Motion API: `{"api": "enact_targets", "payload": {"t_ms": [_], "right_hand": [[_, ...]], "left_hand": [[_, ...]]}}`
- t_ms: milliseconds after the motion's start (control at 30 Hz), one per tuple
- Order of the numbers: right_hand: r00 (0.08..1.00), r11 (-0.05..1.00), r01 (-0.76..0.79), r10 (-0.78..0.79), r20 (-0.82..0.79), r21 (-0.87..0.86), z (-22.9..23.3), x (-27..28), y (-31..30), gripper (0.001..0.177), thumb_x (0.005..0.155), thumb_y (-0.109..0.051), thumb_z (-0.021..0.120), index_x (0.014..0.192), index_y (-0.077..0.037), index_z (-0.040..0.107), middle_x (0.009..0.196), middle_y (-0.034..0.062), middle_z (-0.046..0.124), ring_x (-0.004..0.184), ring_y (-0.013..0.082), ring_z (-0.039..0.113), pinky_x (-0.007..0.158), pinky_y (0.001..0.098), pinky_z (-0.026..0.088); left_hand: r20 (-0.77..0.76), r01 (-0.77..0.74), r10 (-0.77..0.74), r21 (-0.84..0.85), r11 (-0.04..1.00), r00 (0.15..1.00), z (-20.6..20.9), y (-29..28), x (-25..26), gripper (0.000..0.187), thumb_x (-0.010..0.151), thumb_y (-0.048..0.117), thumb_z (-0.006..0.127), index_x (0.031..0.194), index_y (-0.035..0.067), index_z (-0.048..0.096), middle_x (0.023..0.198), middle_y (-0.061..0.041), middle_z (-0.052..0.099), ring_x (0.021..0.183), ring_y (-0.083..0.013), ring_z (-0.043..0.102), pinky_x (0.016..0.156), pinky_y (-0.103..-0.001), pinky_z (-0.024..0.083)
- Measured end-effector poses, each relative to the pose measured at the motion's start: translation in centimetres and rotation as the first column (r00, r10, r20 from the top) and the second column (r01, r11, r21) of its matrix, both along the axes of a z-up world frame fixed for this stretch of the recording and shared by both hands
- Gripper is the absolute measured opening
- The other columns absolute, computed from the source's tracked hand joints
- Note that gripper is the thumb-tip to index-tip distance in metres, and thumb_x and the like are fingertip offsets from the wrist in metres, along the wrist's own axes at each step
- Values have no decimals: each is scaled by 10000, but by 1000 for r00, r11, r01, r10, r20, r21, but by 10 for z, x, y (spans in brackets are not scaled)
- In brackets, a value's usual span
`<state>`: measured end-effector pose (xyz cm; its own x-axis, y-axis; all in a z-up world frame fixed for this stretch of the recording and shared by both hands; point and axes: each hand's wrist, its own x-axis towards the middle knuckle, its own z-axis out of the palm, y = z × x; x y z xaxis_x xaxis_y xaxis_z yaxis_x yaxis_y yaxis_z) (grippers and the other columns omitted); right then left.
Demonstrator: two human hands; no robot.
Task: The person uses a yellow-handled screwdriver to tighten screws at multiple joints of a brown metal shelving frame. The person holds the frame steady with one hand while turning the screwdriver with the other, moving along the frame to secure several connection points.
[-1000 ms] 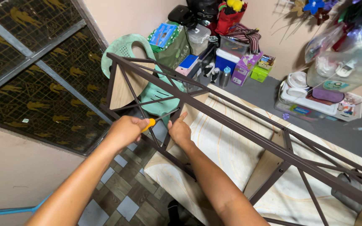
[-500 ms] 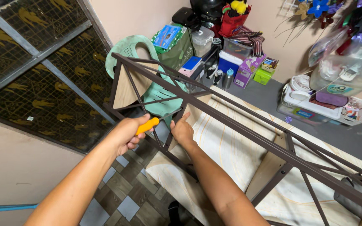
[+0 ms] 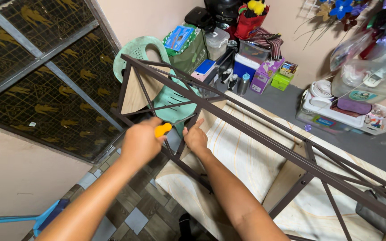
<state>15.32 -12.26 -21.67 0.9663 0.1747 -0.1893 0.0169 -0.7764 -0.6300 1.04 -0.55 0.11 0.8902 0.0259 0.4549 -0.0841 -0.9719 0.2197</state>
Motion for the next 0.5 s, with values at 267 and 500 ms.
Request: {"api": "enact_targets", "payload": {"t_ms": [267, 500], "right_hand": [[999, 1000, -13, 13, -29, 26, 3, -1, 0, 1006, 978, -441, 536, 1539, 212, 16, 899, 261, 747, 870, 404, 729, 827, 464, 558], [997, 1000, 4, -6, 71, 31, -7, 1, 0, 998, 967, -450, 569, 1515, 208, 57, 924, 273, 725, 881, 413, 716, 811, 473, 555]], "left_hand": [[-706, -500, 20, -480, 721, 707, 2, 11, 20, 415, 965, 421, 652, 1001, 26, 772, 726, -65, 654, 542, -128, 527, 570, -312, 429], [30, 96, -103, 178, 979, 994, -15, 11, 2, 357, 816, 320, 750, 1095, 100, 714, 836, -73, 639, 689, -292, 648, 622, -380, 513]]}}
